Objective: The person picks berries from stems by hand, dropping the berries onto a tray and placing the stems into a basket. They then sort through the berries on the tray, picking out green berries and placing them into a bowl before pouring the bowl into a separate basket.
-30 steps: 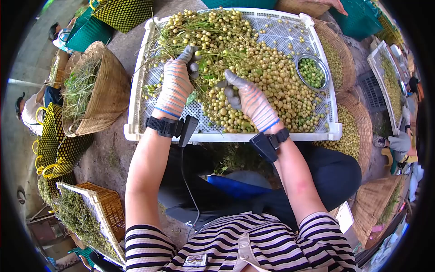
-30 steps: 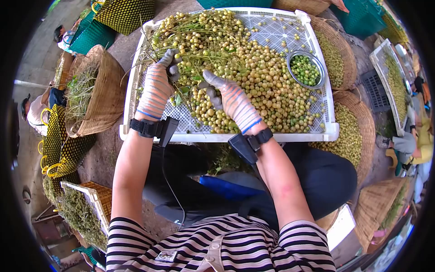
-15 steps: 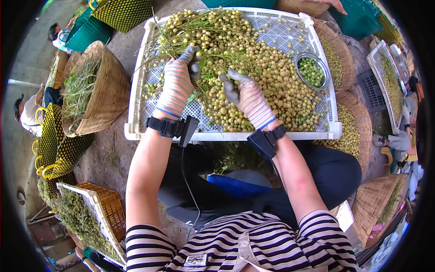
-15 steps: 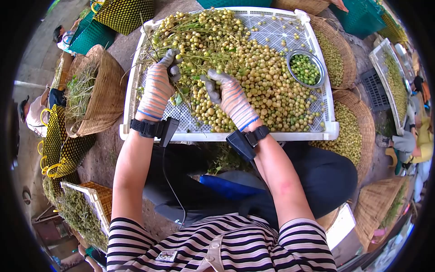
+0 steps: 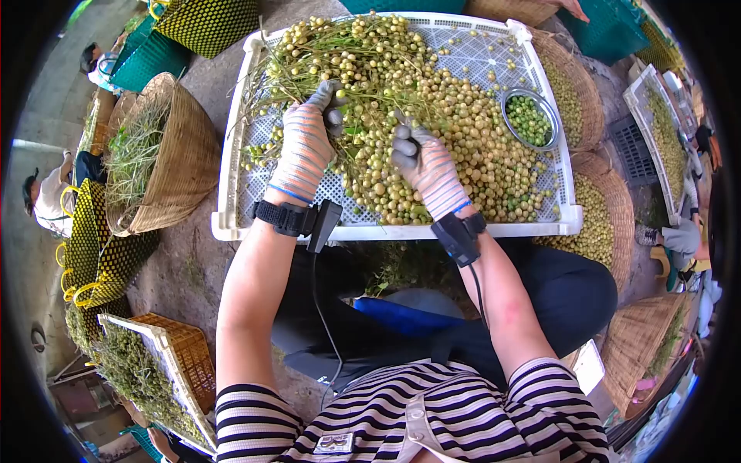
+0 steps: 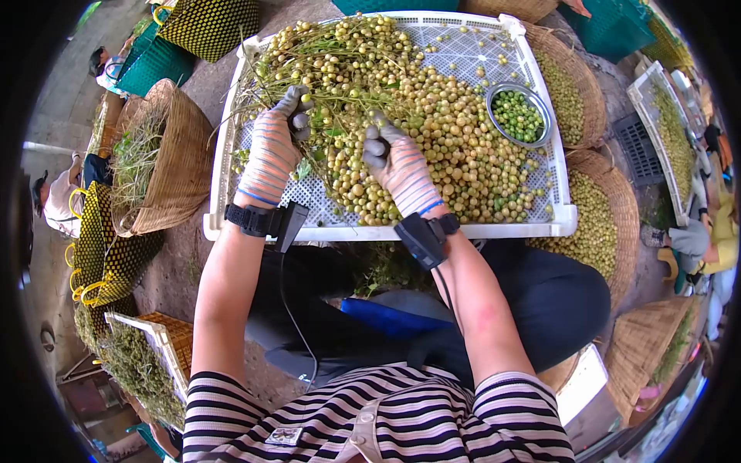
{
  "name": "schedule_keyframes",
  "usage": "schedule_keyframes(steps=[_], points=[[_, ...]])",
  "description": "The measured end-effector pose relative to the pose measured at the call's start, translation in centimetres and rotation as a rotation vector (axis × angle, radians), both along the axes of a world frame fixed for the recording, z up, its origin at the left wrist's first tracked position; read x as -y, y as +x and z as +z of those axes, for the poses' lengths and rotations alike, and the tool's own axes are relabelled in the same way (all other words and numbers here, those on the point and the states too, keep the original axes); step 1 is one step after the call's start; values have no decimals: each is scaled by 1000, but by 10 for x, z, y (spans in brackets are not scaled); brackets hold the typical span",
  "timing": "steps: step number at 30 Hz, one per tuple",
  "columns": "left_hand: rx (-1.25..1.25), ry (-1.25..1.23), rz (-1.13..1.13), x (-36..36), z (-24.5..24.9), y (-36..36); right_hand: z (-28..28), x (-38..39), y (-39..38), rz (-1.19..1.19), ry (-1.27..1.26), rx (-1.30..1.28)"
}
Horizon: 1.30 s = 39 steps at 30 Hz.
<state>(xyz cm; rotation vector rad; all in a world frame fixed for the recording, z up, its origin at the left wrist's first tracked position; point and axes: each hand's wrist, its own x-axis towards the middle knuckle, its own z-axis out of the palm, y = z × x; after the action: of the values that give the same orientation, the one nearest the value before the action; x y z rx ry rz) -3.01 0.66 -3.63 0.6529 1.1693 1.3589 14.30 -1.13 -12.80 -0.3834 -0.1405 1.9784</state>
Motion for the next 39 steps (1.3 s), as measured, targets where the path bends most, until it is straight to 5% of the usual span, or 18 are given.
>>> schedule_keyframes(steps=[8,10,13,14,15,17,20,21,27,28,30,31,33,35,37,39], points=[[78,-96,-26,0,-2,1,0,2,-14,170,66,482],[97,-119,-7,4,4,7,3,-6,-12,33,1344,1856],[95,-146,-61,8,8,6,-39,-32,-30,-281,1246,1552],[96,-121,-31,9,9,8,-21,-30,-27,-699,1555,1867],[94,-122,-25,9,10,7,-6,-26,-22,-536,1515,1842],[147,-117,-13,8,10,5,9,-25,-34,77,269,570],[169,-111,-10,6,6,4,2,-23,-29,82,158,264],[168,-110,-12,5,7,3,-1,-23,-28,85,157,264],[170,-109,-4,3,-1,0,-6,-26,-27,-715,1229,1587],[165,-120,-2,3,0,0,-9,-25,-31,-715,1227,1587],[140,-122,15,4,1,1,-15,-25,-39,-262,349,515],[113,-123,32,5,2,1,-12,-21,-35,-267,348,516],[163,-65,34,3,5,-2,3,-12,-27,-3,-120,219],[126,-61,20,3,3,-3,4,0,-34,146,-27,197],[109,-95,17,4,1,1,9,10,-43,10,624,576],[112,-221,1,9,3,1,24,-2,-52,83,208,272]])
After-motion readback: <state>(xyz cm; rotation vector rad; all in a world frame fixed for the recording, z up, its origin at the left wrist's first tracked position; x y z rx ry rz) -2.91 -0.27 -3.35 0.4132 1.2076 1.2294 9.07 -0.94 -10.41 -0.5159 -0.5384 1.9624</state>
